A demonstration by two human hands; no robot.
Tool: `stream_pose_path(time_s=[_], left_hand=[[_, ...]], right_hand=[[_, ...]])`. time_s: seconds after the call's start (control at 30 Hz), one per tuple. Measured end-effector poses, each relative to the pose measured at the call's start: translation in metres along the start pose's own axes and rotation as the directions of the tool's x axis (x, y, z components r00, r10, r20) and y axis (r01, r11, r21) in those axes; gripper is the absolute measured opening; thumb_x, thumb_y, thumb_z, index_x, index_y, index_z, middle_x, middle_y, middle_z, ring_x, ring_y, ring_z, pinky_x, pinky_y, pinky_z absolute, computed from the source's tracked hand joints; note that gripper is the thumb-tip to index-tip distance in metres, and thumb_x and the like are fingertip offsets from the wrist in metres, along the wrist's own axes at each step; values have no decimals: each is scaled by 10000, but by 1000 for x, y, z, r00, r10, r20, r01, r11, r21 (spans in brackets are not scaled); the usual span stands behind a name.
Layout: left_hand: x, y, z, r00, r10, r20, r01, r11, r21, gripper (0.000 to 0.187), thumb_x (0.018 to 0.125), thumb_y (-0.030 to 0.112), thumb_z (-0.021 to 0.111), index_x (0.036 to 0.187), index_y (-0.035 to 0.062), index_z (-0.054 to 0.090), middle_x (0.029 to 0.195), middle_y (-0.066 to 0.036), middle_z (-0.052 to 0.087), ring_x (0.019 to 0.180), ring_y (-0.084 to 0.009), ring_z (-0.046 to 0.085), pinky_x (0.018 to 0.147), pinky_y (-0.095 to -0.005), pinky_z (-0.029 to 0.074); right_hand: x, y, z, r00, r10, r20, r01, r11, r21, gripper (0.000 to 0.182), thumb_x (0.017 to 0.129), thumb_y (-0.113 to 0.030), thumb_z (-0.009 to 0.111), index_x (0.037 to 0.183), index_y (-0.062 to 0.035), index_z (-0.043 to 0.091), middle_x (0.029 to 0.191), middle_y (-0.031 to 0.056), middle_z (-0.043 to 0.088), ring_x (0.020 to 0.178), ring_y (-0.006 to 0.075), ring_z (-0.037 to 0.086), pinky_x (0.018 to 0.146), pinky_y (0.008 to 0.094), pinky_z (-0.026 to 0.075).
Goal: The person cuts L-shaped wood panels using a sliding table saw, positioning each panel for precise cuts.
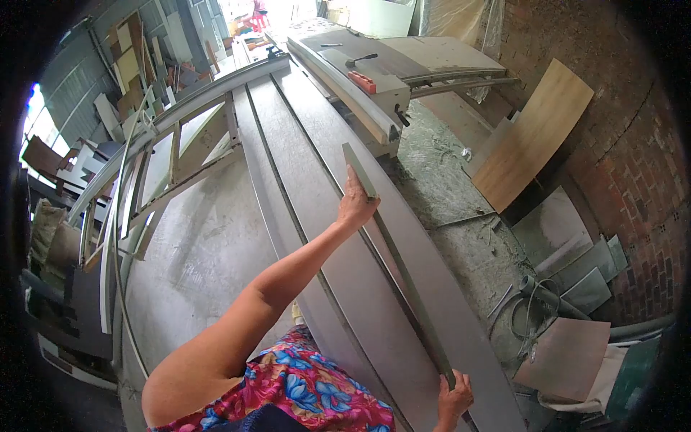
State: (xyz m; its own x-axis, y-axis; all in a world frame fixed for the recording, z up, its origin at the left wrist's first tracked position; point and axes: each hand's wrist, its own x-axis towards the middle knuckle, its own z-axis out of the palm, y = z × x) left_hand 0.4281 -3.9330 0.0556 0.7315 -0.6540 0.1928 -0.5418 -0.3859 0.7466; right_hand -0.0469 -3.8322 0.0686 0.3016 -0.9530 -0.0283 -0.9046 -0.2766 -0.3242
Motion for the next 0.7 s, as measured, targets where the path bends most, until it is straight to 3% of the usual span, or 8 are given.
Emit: stream_pose_path(time_s=[0.13, 0.23, 0.33, 0.43, 0.53, 0.63, 0.7], left_hand=[[5, 0, -3, 1000, 28, -4, -28, 1000, 11, 996, 797, 309, 627, 1398, 3, -106, 1336, -303, 301, 1140, -419, 464, 906, -441, 444], [5, 3, -10, 997, -56, 59, 56, 998, 7, 976, 821, 343, 613, 1402, 15, -100, 1348, -305, 293, 1180, -419, 430, 931, -443, 427], [3, -9, -4, 999, -36, -13, 36, 998, -54, 889, 849, 316, 581, 1409, 39, -52, 1300, -303, 365, 1147, -425, 458, 906, -451, 439], [10, -16, -6, 989, -148, 28, 149, 989, -25, 857, 868, 311, 537, 1407, 10, -57, 1305, -259, 390, 1064, -400, 529, 831, -443, 479], [10, -13, -16, 986, -157, 54, 161, 984, -70, 831, 886, 295, 512, 1406, 17, -75, 1289, -254, 420, 1041, -396, 544, 823, -445, 478], [16, -28, -3, 997, -80, -8, 79, 994, -75, 817, 892, 285, 506, 1408, 26, -72, 1285, -262, 425, 1012, -394, 556, 811, -456, 477], [16, -35, 6, 997, -65, -47, 59, 991, -123, 802, 896, 280, 499, 1406, 23, -64, 1197, -263, 494, 962, -398, 576, 788, -459, 482]], right_hand=[[5, -8, 0, 1000, -8, -1, 8, 1000, -26, 316, 763, -274, 681, 981, -54, 620, 866, 112, 586, 816, 322, 592, 680, 410, 460], [9, -18, -5, 999, 37, 34, -36, 999, -29, 305, 766, -275, 684, 997, -85, 627, 906, 84, 594, 860, 297, 591, 684, 406, 468], [12, -23, 3, 1000, 2, -12, -2, 1000, -16, 303, 758, -237, 691, 1016, -94, 625, 933, 74, 591, 880, 293, 584, 706, 400, 466], [15, -34, 9, 998, -39, -43, 38, 999, -24, 313, 741, -198, 703, 1030, -105, 626, 955, 63, 590, 898, 287, 579, 728, 397, 463], [17, -38, 12, 998, -44, -38, 44, 999, 7, 332, 729, -177, 710, 1046, -114, 629, 982, 54, 586, 915, 281, 574, 752, 396, 462], [18, -39, 5, 999, -27, 36, 25, 998, 51, 372, 727, -167, 710, 1084, -119, 617, 1029, 60, 571, 952, 273, 565, 784, 394, 462], [17, -38, -1, 994, -51, 94, 46, 997, 56, 416, 730, -166, 706, 1129, -124, 597, 1061, 67, 557, 980, 274, 554, 814, 391, 456]])
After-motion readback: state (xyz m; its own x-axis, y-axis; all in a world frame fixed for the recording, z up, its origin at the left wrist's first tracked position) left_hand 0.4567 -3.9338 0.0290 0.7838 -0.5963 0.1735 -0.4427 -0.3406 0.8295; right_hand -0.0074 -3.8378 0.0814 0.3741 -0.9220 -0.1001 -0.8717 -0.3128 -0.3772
